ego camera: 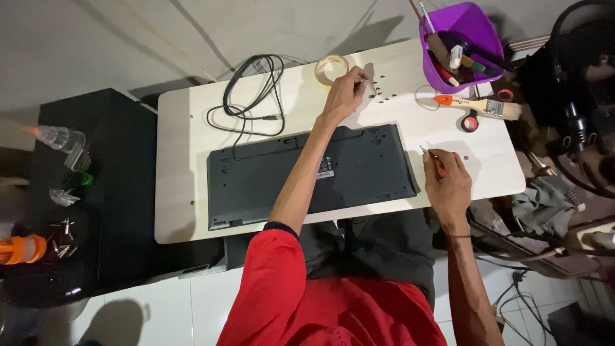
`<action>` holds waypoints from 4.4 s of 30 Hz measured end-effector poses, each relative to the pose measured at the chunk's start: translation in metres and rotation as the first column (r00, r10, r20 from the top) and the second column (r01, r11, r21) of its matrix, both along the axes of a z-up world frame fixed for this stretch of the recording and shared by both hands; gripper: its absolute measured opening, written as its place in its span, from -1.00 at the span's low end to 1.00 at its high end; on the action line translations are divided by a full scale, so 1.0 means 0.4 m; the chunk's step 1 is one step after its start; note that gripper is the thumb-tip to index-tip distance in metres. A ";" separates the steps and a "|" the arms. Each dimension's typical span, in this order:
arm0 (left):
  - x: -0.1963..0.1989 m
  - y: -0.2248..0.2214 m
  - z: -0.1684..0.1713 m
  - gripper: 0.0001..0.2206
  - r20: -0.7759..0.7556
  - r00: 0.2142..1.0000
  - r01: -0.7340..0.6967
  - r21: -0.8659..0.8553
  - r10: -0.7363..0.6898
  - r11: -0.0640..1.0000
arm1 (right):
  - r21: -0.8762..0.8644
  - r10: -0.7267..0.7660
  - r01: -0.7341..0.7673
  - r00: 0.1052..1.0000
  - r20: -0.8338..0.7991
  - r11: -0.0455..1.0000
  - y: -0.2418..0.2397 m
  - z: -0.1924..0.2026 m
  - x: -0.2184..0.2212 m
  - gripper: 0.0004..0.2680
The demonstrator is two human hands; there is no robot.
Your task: Disassembling and reassembling a computer keyboard using a screwdriver on a workbench.
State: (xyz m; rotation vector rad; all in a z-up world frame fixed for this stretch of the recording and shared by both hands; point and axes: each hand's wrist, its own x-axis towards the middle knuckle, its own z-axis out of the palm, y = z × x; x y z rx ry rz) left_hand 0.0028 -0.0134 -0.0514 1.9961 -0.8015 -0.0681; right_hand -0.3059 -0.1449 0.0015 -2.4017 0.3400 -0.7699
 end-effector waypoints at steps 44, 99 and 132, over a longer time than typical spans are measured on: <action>-0.365 0.165 0.172 -0.83 -0.188 0.979 0.005 -0.386 -0.084 0.922 | -0.022 -0.036 0.036 0.999 0.018 0.999 0.000 -0.014 -0.011 -0.89; -0.638 0.109 0.172 -0.84 -0.561 0.770 -0.182 -0.651 -0.305 0.737 | 0.034 0.376 -0.383 0.918 0.127 0.923 0.042 0.259 -0.098 -0.86; -0.640 0.087 0.123 -0.82 -0.710 0.642 -0.355 -0.609 -0.288 0.710 | 0.083 0.321 -0.328 0.942 0.096 0.941 0.058 0.196 -0.095 -0.86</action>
